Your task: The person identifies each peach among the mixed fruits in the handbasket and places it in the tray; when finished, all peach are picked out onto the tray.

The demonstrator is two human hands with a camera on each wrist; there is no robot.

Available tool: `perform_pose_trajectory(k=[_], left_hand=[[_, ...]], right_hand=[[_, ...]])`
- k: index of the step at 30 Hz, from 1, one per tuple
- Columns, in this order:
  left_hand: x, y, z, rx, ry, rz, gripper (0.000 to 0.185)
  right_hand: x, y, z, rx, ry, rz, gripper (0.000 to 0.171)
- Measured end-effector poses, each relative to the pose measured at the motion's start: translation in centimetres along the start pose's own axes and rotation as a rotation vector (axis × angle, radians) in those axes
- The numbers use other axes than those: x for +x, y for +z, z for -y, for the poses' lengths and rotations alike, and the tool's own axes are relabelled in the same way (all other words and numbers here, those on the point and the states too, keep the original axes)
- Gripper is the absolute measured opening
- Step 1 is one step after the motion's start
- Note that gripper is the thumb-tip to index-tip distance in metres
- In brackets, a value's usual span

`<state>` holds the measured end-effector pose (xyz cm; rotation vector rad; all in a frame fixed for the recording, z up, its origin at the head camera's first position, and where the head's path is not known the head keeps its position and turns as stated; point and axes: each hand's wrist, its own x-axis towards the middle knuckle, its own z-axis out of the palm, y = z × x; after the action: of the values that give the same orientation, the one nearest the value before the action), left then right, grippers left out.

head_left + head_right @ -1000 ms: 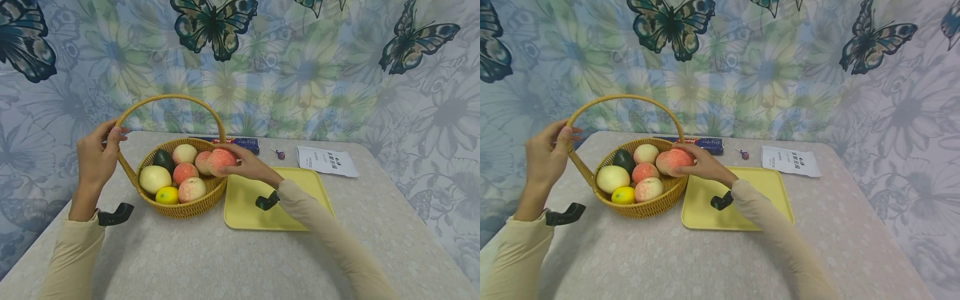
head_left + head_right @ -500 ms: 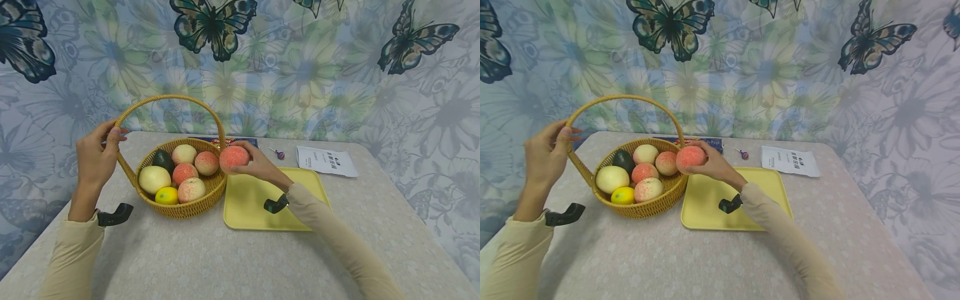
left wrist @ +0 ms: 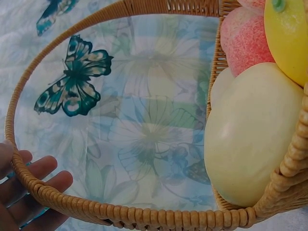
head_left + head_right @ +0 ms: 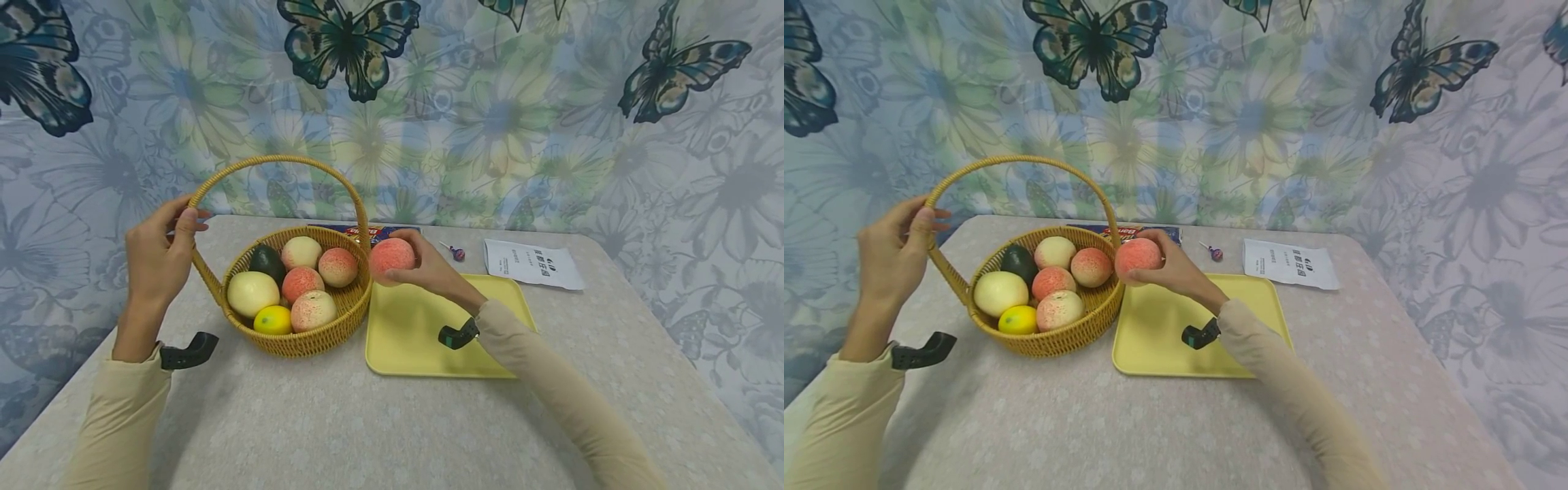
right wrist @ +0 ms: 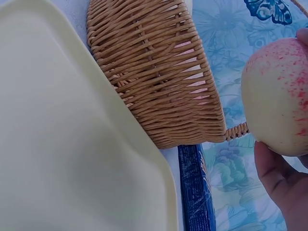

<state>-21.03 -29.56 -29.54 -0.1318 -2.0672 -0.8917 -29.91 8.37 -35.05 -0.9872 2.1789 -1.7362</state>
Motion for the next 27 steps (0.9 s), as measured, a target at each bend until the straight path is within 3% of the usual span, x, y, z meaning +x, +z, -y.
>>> perform_pose_trajectory(k=[9, 27], left_hand=[[-0.1, 0.0, 0.1, -0.007, 0.001, -0.002, 0.032], [-0.8, -0.2, -0.2, -0.021, 0.016, -0.017, 0.03]], right_hand=[[-0.5, -0.7, -0.5, -0.04, -0.014, 0.003, 0.069], [-1.2, -1.9, -2.8, -0.12, 0.083, -0.032, 0.063]])
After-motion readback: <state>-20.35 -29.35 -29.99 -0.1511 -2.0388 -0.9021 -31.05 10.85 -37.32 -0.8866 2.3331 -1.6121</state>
